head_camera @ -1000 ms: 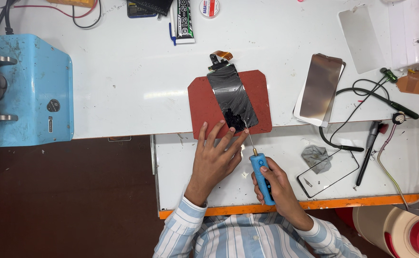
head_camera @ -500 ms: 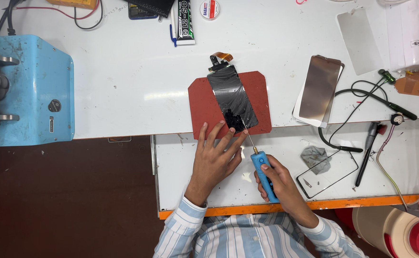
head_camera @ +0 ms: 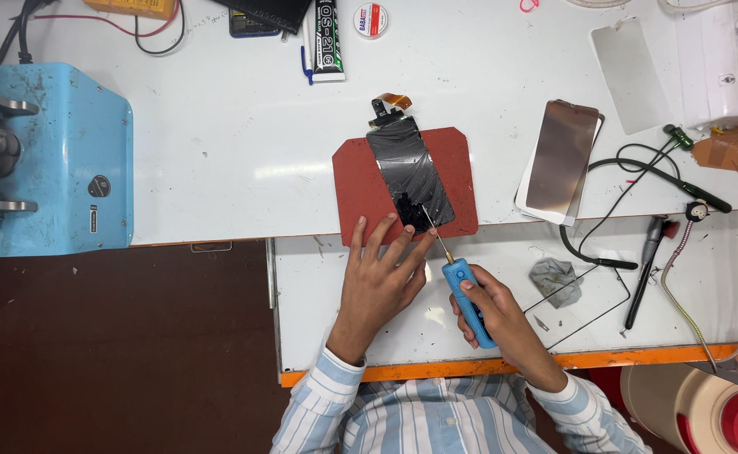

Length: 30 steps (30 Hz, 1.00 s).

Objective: The person uses a blue electric screwdriver to remove screws from a black rectangular electronic component placed on a red mat. The person repeatedly adjusts the component's position and continues unscrewing across the surface.

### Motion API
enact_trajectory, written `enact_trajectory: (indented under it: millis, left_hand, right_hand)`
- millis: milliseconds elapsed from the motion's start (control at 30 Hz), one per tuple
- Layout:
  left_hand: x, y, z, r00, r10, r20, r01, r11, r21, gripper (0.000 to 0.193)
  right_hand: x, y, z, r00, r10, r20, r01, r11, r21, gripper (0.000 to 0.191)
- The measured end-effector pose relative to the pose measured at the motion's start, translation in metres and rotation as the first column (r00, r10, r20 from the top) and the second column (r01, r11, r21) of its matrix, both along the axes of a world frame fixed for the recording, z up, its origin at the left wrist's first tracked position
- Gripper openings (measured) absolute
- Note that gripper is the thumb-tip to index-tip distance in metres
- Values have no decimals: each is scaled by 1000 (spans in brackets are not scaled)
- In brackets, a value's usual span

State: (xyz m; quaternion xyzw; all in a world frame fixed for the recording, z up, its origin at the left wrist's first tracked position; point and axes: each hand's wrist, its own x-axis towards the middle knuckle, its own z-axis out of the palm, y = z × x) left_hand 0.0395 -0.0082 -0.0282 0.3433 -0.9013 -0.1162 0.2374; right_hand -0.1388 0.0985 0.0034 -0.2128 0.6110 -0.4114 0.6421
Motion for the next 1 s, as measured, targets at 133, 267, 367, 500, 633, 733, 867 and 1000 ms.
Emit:
enact_trajectory:
  millis: [133,267,367,500,633,733,867,1000]
  left_hand:
    - [-1,0,2,1000,0,-1,0,1000,1,52]
    - [-1,-1,4,1000,3,6,-3,1000,-3,51]
    - [-2,-1,5,1000,5,5,-5,1000,-3,51]
    - [-2,-1,7,1000,9,-11,-9,1000,-3,51]
    - [-3,-3,13,999,14,-31,-15,1000,-6,50]
    - [-5,-4,22,994,27,-107,-25,999,21,44]
    - [-8,-8,36,968,120,-220,-81,980,181,33]
    - [-11,-19,44,948,180,-264,-115,963,245,28]
  right_hand:
    - [3,0,-4,1000,-23,11,23,1000,-7,36]
    - [10,1,-8,998,-55,27,56,997,-46,36]
    - [11,2,-11,997,-66,45,69,995,-65,36]
    - [13,2,-15,996,-73,60,77,994,-73,34]
    - [15,2,-16,991,-112,72,118,989,-91,34]
    - [13,1,-14,984,-157,81,168,974,-150,37]
    - [1,3,-7,984,-139,116,162,962,-221,44]
    - [-4,3,-5,988,-119,94,137,967,-213,43]
